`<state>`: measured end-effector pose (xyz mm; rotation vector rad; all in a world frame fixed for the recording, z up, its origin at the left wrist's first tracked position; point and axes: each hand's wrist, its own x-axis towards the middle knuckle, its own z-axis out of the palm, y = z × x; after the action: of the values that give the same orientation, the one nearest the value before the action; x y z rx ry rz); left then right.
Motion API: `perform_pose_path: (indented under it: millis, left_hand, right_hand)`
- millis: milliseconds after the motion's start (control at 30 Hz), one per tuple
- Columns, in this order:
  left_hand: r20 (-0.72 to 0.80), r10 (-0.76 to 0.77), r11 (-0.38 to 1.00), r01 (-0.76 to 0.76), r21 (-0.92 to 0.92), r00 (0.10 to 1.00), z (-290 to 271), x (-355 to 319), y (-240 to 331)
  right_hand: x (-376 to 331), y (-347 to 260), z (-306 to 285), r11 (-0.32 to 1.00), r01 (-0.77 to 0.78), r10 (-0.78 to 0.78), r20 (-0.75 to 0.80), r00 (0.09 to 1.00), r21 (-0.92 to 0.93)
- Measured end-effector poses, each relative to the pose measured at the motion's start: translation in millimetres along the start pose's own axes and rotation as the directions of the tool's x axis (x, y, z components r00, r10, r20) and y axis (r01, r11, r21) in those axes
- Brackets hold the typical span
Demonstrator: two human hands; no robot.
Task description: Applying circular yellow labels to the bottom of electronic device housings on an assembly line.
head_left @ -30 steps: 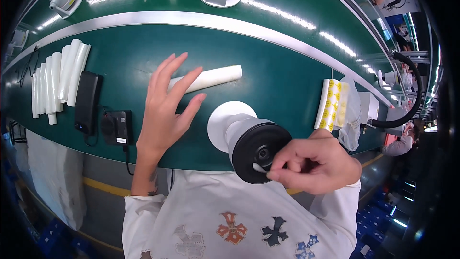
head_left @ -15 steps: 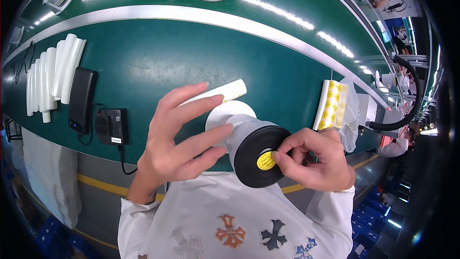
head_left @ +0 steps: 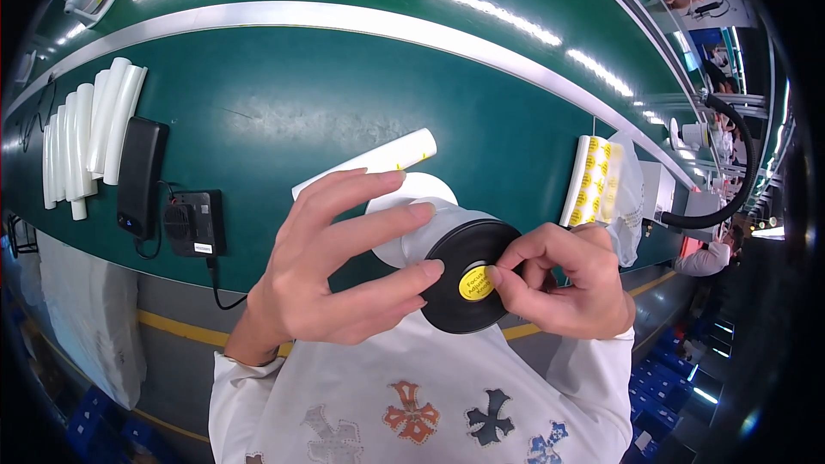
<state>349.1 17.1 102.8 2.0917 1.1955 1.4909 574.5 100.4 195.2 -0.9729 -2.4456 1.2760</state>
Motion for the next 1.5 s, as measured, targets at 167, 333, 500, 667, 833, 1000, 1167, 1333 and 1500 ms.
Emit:
perform_pose_path:
  millis: [167, 333, 500, 667, 833, 1000, 1167, 1333, 1500]
  left_hand:
    - [0.015, 0.005, 1.000, -0.005, 0.018, 1.000, 0, 0, 2]
    - [-0.012, 0.057, 0.998, -0.057, 0.007, 0.998, 6, -2, 2]
    - [0.124, 0.058, 0.996, -0.065, 0.054, 0.991, 5, 3, 12]
    - [0.170, 0.080, 0.981, -0.108, 0.162, 0.982, 9, 3, 11]
    - [0.190, 0.115, 0.956, -0.161, 0.244, 0.975, 13, -2, 16]
    - [0.236, 0.164, 0.940, -0.224, 0.258, 0.958, 24, 0, 18]
    - [0.213, 0.198, 0.925, -0.254, 0.284, 0.957, 27, 4, 15]
    - [0.216, 0.162, 0.936, -0.219, 0.275, 0.963, 27, 9, 18]
    - [0.185, 0.185, 0.953, -0.223, 0.205, 0.965, 26, 11, 12]
  right_hand:
    - [0, 0, 1, 1.000, 0.003, -0.003, -0.002, 1.000, 0.001]
    - [0, 0, 1, 1.000, 0.005, -0.005, -0.001, 1.000, 0.000]
    - [1, 0, 2, 1.000, 0.021, -0.021, -0.007, 1.000, -0.006]
    - [-3, 2, 0, 0.996, 0.047, -0.048, -0.010, 0.999, -0.074]
    - [-9, 8, 4, 0.999, 0.015, -0.025, -0.259, 0.966, -0.042]
    - [-21, 23, 6, 1.000, -0.003, 0.012, -0.340, 0.940, 0.028]
    - [-25, 29, 11, 0.990, -0.007, 0.056, -0.353, 0.934, 0.140]
    - [-29, 34, 11, 0.986, 0.027, 0.033, -0.348, 0.937, 0.166]
    - [-31, 38, 11, 0.987, 0.068, -0.010, -0.363, 0.932, 0.147]
